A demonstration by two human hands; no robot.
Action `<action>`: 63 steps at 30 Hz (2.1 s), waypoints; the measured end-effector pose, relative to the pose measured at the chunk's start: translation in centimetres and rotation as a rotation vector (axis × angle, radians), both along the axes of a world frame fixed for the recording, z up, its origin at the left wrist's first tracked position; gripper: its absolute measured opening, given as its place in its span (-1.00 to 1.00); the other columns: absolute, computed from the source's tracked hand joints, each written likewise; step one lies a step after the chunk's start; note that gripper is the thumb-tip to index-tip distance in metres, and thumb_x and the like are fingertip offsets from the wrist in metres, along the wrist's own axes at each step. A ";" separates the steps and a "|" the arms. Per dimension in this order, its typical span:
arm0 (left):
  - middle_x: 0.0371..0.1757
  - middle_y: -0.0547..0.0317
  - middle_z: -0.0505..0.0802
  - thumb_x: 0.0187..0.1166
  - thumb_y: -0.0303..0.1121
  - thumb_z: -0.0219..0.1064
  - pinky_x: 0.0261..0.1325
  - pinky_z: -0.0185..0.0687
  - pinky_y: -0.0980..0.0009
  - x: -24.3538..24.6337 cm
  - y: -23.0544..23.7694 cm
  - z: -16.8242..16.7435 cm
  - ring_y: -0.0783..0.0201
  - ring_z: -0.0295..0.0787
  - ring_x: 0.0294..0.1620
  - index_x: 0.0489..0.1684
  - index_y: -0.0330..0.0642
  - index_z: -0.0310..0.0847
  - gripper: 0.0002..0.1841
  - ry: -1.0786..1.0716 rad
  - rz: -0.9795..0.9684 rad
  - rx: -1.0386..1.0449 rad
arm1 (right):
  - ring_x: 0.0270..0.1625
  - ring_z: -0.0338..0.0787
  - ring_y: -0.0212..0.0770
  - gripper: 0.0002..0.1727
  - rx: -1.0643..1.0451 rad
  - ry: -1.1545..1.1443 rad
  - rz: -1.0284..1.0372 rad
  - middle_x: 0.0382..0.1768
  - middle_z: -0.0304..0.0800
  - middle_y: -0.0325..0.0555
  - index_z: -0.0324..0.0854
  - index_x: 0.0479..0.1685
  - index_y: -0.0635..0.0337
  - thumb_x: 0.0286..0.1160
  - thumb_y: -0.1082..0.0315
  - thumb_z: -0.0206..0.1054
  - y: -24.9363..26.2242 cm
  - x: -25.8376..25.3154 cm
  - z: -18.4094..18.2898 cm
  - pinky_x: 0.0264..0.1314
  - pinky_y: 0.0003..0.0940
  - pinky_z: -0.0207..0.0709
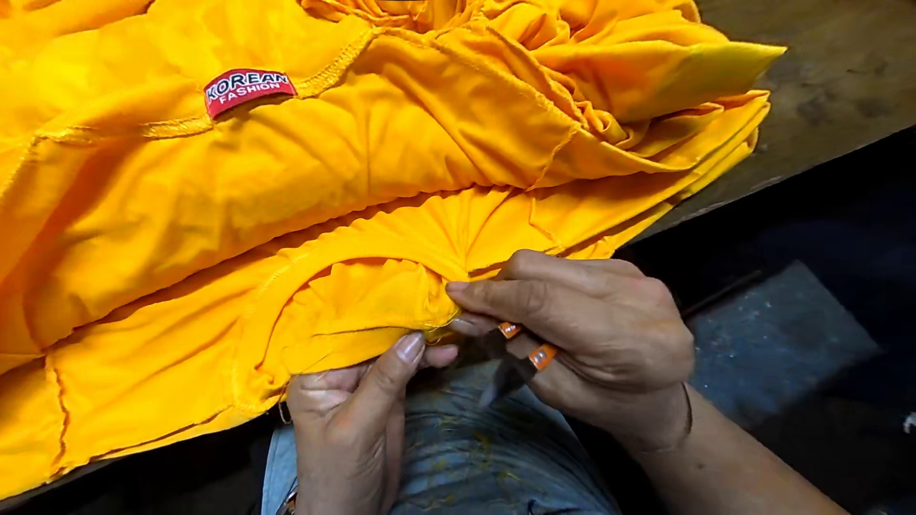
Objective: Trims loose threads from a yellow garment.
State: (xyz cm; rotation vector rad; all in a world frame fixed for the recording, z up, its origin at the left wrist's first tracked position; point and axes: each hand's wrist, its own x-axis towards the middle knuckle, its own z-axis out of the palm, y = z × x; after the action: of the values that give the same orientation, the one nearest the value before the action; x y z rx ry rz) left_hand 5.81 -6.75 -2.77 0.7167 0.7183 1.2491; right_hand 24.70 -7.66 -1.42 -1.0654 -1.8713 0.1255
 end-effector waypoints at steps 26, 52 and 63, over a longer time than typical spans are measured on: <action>-0.15 -0.15 0.90 0.16 -0.61 0.67 0.00 0.88 0.24 -0.1 0.0 -0.2 0.19 0.92 -0.16 -0.08 -0.32 0.82 -0.67 -0.049 -0.104 -0.155 | -0.44 0.58 -0.36 -0.71 -0.250 -0.105 0.275 -0.45 0.56 -0.24 0.63 -0.21 0.13 0.76 0.18 0.09 -4.4 -0.9 -1.6 -0.48 -0.50 0.40; -0.11 -0.25 0.88 0.28 -0.71 0.46 0.07 0.84 0.29 -0.4 -0.5 0.7 0.10 0.92 -0.09 -0.09 -0.48 0.75 -0.77 -0.547 -0.150 -0.411 | -0.35 0.49 -0.26 -0.64 0.122 -0.182 -0.272 -0.41 0.56 -0.14 0.78 0.12 0.33 0.74 0.21 0.22 -1.9 0.3 -3.0 -0.34 -0.44 0.32; -0.10 -0.26 0.87 0.27 -0.73 0.46 0.06 0.84 0.30 -0.5 -0.6 0.6 0.10 0.92 -0.09 -0.07 -0.47 0.74 -0.74 -0.527 -0.153 -0.407 | -0.36 0.51 -0.25 -0.65 0.134 -0.211 -0.277 -0.44 0.56 -0.14 0.77 0.01 0.31 0.74 0.19 0.20 -1.6 0.1 -3.0 -0.36 -0.43 0.33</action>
State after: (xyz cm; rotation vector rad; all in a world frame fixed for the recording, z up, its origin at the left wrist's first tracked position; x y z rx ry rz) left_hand 5.28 -7.30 -2.14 0.0921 0.4468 1.0424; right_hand 24.83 -9.23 -4.45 -1.2704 -1.8660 -0.2784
